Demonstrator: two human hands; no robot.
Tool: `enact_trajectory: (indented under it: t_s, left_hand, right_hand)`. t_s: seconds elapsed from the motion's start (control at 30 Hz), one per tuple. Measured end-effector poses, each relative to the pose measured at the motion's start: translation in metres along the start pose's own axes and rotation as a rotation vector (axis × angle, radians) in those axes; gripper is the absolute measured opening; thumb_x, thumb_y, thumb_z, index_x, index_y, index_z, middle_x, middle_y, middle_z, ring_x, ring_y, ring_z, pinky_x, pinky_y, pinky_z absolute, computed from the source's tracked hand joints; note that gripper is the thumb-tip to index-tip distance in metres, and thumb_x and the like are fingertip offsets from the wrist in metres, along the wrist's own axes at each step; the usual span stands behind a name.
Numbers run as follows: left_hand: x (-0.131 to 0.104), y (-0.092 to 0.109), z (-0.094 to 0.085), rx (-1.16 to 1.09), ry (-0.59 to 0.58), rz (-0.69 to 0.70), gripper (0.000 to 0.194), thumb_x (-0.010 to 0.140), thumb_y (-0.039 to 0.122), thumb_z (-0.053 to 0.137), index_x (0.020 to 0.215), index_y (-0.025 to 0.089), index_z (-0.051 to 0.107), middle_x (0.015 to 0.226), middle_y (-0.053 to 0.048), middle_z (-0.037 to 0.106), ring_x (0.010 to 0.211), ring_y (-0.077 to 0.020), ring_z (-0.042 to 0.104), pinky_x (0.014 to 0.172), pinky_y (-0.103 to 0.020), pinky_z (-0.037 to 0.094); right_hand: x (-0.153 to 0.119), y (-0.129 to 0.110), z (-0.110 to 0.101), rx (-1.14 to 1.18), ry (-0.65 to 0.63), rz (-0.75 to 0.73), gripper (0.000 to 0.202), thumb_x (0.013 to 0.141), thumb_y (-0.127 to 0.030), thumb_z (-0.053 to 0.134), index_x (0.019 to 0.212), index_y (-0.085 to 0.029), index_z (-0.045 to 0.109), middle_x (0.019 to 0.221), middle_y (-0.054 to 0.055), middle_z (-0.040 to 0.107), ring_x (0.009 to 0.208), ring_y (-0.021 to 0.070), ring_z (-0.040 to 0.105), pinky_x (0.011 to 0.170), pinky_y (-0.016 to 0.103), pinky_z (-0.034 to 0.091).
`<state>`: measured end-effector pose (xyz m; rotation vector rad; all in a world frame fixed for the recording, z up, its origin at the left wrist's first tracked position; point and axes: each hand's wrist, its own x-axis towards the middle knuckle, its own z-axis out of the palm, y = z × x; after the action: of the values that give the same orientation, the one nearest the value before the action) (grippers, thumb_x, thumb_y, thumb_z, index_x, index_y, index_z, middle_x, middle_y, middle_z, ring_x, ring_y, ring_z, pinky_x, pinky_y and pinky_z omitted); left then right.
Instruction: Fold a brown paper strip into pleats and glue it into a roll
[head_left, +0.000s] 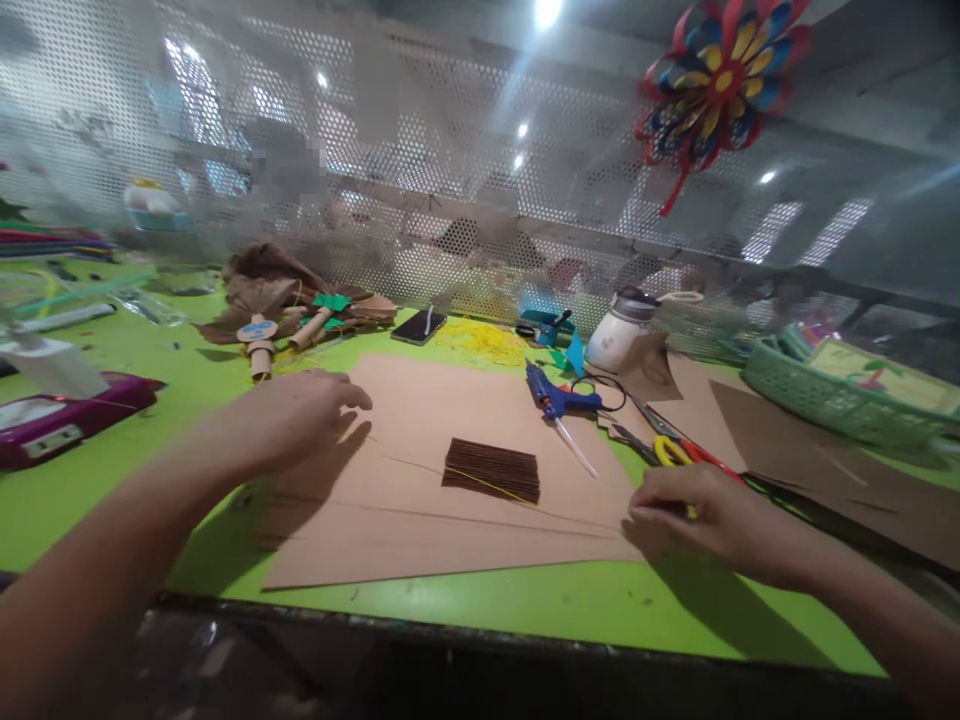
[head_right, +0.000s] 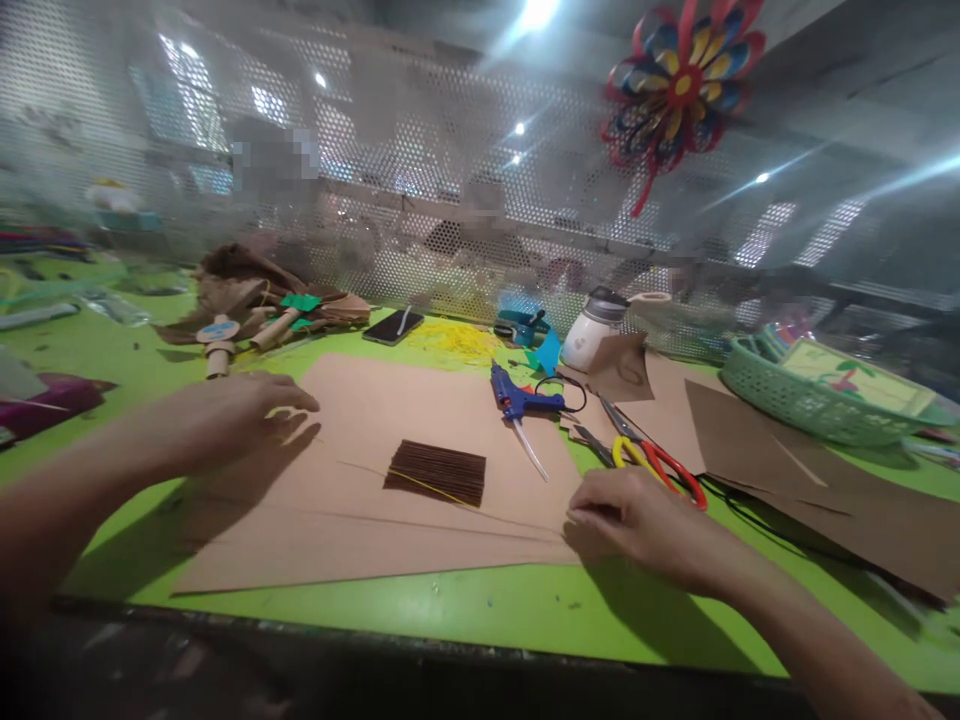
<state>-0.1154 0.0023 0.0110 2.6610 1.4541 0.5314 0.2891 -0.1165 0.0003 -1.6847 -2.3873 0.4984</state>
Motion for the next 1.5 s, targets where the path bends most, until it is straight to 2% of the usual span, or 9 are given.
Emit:
enact_trajectory:
  t_s: [0.13,0.3,0.47,0.67,0.83,1.0,1.2,1.33,1.5]
  left_hand:
    - [-0.005,0.014,-0.009,0.063,-0.097,0.064,0.029,0.085,0.018,0.039,0.101,0.014,0.064,0.108,-0.01,0.062,0.097,-0.0189,0.052,0.087,-0.031,0.034]
    - [0.002,0.041,-0.002,-0.105,-0.153,0.192,0.029,0.087,0.028,0.041,0.106,0.02,0.06,0.108,-0.006,0.06,0.097,-0.0176,0.052,0.084,-0.029,0.037]
    - [0.007,0.054,0.03,-0.009,-0.226,0.258,0.019,0.082,0.027,0.047,0.074,0.02,0.063,0.079,-0.004,0.058,0.079,-0.0184,0.051,0.07,-0.029,0.037]
    - [-0.004,0.06,0.046,-0.096,-0.142,0.173,0.02,0.085,0.021,0.041,0.073,0.019,0.057,0.079,-0.002,0.054,0.07,-0.0147,0.047,0.061,-0.025,0.034]
    - [-0.008,0.06,0.04,-0.193,-0.207,0.139,0.021,0.085,0.025,0.041,0.07,0.018,0.054,0.079,-0.002,0.056,0.068,-0.0133,0.048,0.06,-0.025,0.034]
    - [-0.006,0.063,0.021,-0.378,-0.419,-0.034,0.014,0.082,0.026,0.045,0.077,0.019,0.056,0.069,0.002,0.057,0.063,-0.0124,0.049,0.053,-0.022,0.033]
    - [0.001,0.07,0.015,-0.503,-0.31,0.107,0.018,0.082,0.029,0.048,0.076,0.017,0.059,0.069,0.002,0.057,0.065,-0.0106,0.049,0.06,-0.02,0.036]
    - [0.004,0.072,0.018,-0.566,-0.244,0.21,0.016,0.083,0.028,0.05,0.078,0.016,0.061,0.07,0.001,0.058,0.066,-0.0103,0.05,0.062,-0.02,0.038]
    - [0.006,0.064,0.018,-0.638,-0.269,0.173,0.017,0.081,0.03,0.053,0.074,0.016,0.061,0.067,0.001,0.056,0.064,-0.0101,0.048,0.06,-0.02,0.038]
  right_hand:
    - [0.003,0.015,0.008,-0.135,0.049,-0.051,0.025,0.088,-0.028,0.046,0.074,-0.022,0.065,0.08,0.007,0.065,0.072,0.0188,0.059,0.063,0.03,0.045]
    - [0.008,-0.004,0.015,-0.281,0.336,-0.182,0.02,0.086,-0.027,0.048,0.081,-0.02,0.065,0.085,0.01,0.064,0.082,0.0232,0.056,0.072,0.038,0.043]
    - [0.028,-0.051,0.034,-0.234,0.229,-0.214,0.022,0.087,-0.025,0.047,0.072,-0.019,0.061,0.078,0.009,0.058,0.077,0.0212,0.053,0.066,0.034,0.043]
    - [0.046,-0.047,0.06,-0.114,0.225,-0.169,0.018,0.087,-0.019,0.046,0.073,-0.017,0.057,0.079,0.007,0.054,0.074,0.018,0.05,0.064,0.031,0.04]
    - [0.042,-0.043,0.062,-0.034,0.216,-0.212,0.016,0.088,-0.018,0.043,0.074,-0.017,0.05,0.08,0.007,0.053,0.073,0.0172,0.048,0.064,0.031,0.04]
    - [0.038,-0.049,0.052,0.126,0.264,-0.105,0.015,0.089,-0.019,0.042,0.076,-0.018,0.049,0.074,0.003,0.054,0.067,0.0141,0.049,0.061,0.028,0.04]
    - [0.042,-0.067,0.042,0.204,0.379,-0.229,0.016,0.084,-0.019,0.054,0.1,-0.018,0.056,0.096,0.006,0.06,0.086,0.0164,0.053,0.073,0.029,0.043]
    - [0.052,-0.095,0.034,0.37,0.258,-0.278,0.042,0.078,-0.016,0.062,0.118,-0.021,0.053,0.111,0.005,0.059,0.102,0.0162,0.052,0.088,0.028,0.042]
    - [0.06,-0.103,0.026,0.59,0.013,-0.124,0.014,0.083,-0.023,0.055,0.085,-0.016,0.068,0.077,0.001,0.066,0.071,0.0121,0.059,0.064,0.021,0.045]
